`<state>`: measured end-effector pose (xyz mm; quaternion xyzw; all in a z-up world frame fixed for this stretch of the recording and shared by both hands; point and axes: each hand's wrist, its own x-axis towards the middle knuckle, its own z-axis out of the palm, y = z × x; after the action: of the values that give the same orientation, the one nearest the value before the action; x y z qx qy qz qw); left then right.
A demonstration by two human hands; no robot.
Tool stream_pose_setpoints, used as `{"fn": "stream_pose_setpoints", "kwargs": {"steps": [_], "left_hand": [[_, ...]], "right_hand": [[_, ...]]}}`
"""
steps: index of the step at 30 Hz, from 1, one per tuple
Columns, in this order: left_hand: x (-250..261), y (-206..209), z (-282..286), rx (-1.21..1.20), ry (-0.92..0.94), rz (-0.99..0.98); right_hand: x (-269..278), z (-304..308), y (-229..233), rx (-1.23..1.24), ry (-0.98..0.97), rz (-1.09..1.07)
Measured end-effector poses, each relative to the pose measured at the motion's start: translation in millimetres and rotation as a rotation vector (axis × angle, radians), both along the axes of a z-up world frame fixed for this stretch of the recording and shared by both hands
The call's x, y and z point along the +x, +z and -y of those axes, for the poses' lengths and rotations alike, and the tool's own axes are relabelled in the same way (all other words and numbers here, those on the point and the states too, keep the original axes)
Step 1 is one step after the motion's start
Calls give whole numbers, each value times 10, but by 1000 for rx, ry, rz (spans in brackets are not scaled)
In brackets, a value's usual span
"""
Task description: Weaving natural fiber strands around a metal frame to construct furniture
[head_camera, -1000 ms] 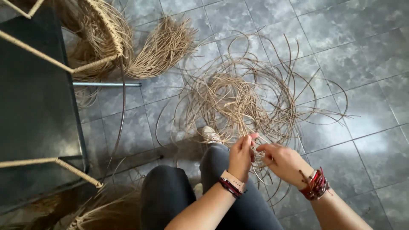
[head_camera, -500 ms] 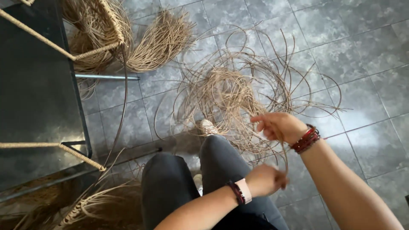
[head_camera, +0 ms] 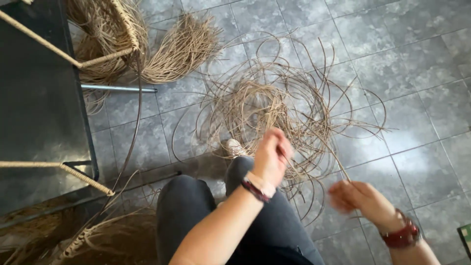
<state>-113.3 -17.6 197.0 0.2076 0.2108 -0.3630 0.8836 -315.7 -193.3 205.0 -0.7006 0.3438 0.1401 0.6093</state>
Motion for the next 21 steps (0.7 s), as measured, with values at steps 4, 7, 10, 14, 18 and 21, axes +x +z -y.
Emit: {"fn": "stream_pose_setpoints", "kwargs": {"steps": [4,7,10,14,18,21], "left_hand": [[-865,-124,-122,277,-749,928],[-1169,-468,-118,329,-1181,1254],[-886,-530,22,575,-1313,1432],[-223,-523,191,-113,-552,40],[25,-103,46,-198,-150,-72],[-244,-47,12,94,-124,36]], "right_hand": [[739,-30,244,405,-96,-18],[1130,17,21,546,-88,-2],[1025,-43,-6,488,3,23],[289,-72,-87,376,-47,93],[-255,-21,67,331,85,-231],[-176,-134,117,179,75,-95]]}}
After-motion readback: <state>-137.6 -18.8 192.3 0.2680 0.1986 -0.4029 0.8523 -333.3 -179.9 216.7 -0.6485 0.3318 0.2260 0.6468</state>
